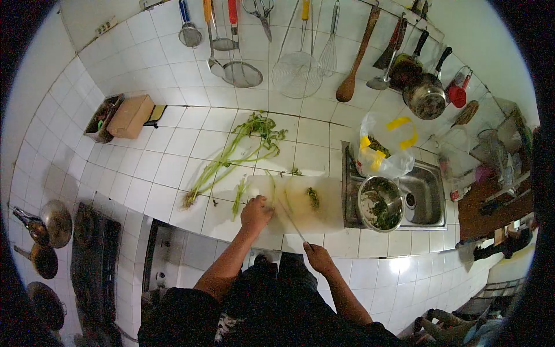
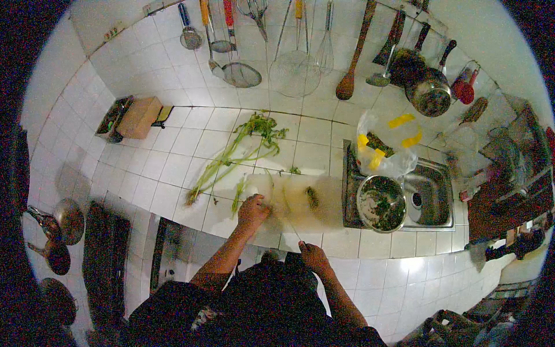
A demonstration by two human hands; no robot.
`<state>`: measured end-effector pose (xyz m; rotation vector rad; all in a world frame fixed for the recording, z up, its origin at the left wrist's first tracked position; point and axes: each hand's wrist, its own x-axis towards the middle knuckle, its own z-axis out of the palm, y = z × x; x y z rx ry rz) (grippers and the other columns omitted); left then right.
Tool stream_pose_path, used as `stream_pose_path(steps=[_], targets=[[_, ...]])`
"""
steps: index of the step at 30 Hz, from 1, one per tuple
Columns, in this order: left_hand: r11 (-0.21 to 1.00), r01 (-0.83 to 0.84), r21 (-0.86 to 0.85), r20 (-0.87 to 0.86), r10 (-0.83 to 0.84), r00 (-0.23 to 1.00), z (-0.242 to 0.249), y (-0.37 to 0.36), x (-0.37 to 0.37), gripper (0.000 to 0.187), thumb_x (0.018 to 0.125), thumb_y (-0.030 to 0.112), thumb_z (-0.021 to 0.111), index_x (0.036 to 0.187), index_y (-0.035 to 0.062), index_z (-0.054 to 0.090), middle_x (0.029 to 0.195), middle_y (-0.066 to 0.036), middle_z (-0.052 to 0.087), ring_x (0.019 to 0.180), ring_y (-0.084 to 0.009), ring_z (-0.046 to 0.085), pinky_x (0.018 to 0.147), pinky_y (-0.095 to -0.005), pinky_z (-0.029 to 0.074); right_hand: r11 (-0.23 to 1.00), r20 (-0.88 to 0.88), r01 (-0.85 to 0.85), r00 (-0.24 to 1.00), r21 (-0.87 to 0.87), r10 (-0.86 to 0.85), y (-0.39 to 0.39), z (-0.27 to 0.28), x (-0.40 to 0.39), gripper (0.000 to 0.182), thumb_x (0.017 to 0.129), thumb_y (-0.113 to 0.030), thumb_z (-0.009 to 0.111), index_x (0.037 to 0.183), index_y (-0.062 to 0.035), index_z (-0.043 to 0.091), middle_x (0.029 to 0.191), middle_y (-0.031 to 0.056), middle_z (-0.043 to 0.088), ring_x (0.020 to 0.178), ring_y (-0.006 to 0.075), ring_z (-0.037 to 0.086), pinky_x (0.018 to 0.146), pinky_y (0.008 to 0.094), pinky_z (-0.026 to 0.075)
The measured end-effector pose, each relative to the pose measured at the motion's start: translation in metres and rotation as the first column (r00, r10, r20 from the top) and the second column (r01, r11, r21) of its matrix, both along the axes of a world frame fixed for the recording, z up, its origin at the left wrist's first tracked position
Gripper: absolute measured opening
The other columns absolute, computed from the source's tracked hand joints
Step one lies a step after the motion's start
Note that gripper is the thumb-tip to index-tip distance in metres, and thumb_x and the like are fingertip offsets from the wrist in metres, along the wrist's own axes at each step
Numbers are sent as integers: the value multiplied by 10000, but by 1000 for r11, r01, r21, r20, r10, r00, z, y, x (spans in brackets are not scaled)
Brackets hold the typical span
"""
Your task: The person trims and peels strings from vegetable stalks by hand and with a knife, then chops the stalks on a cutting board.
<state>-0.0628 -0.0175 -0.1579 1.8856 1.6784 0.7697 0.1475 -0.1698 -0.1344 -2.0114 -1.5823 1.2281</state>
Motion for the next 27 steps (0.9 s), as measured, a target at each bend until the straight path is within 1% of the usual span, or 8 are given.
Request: stream_pose_path(steps=[1, 6, 11, 16, 17, 19, 23, 27], targets=[[999, -7, -44, -128, 1, 992, 4, -2, -1, 268, 725, 219, 698, 934, 65, 632, 921, -146, 621, 835, -314, 623, 751, -417, 498, 999, -27, 51, 998, 5, -51, -1, 0, -2, 599, 953, -475, 354, 891, 73, 587, 865, 305, 604, 873, 466, 574, 777, 477, 435], [992, 38, -118, -183, -60, 981, -9, -23, -19, 204, 712, 215, 678, 856, 76, 638, 904, -147, 613, 816, -334, 617, 733, -442, 496, 997, -62, 79, 995, -17, -80, -1, -4, -11, 585, 947, -481, 366, 866, 58, 579, 813, 283, 605, 823, 443, 584, 756, 475, 438], [996, 54, -70, -175, -65, 982, -29, -14, -23, 163, 715, 196, 655, 829, 79, 644, 834, -140, 628, 784, -330, 620, 715, -442, 495, 998, 9, 28, 1000, -49, -27, 7, 3, -20, 583, 942, -494, 364, 868, 43, 579, 811, 281, 606, 824, 440, 586, 756, 479, 439], [998, -41, -38, 78, 43, 996, 1, -15, -12, 216, 703, 228, 706, 836, 64, 661, 813, -122, 652, 767, -297, 636, 703, -420, 499, 999, 59, -38, 998, 11, 37, 7, -2, -19, 574, 955, -471, 331, 838, 29, 590, 816, 281, 607, 839, 465, 574, 757, 501, 436], [998, -39, -39, 79, 42, 996, 8, -18, -16, 216, 703, 228, 706, 836, 64, 661, 813, -122, 652, 767, -297, 636, 703, -420, 499, 985, 74, -88, 994, 147, 78, 3, 5, -20, 580, 955, -473, 328, 811, 29, 580, 790, 272, 604, 806, 468, 568, 735, 508, 430], [999, 16, -42, -50, -18, 999, 10, -29, -31, 250, 690, 241, 730, 845, 55, 667, 815, -109, 663, 766, -279, 647, 694, -411, 504, 995, 67, -76, 995, 69, 71, 5, 1, -18, 582, 953, -477, 331, 812, 30, 580, 802, 272, 606, 819, 467, 569, 743, 509, 431], [986, 29, -161, -49, -37, 998, -5, -41, -42, 235, 701, 237, 713, 858, 67, 676, 836, -118, 671, 768, -287, 650, 692, -411, 508, 994, 56, -107, 992, -34, 109, 9, 14, -22, 588, 945, -489, 337, 857, 30, 599, 873, 280, 614, 886, 462, 571, 791, 507, 433], [989, 14, -147, -100, -29, 995, -10, -41, -39, 203, 703, 213, 682, 858, 82, 686, 855, -140, 668, 780, -319, 642, 695, -413, 507, 978, 97, -203, 975, 39, 198, 9, 12, -29, 591, 942, -494, 328, 894, 21, 613, 917, 282, 615, 922, 457, 568, 827, 504, 430]])
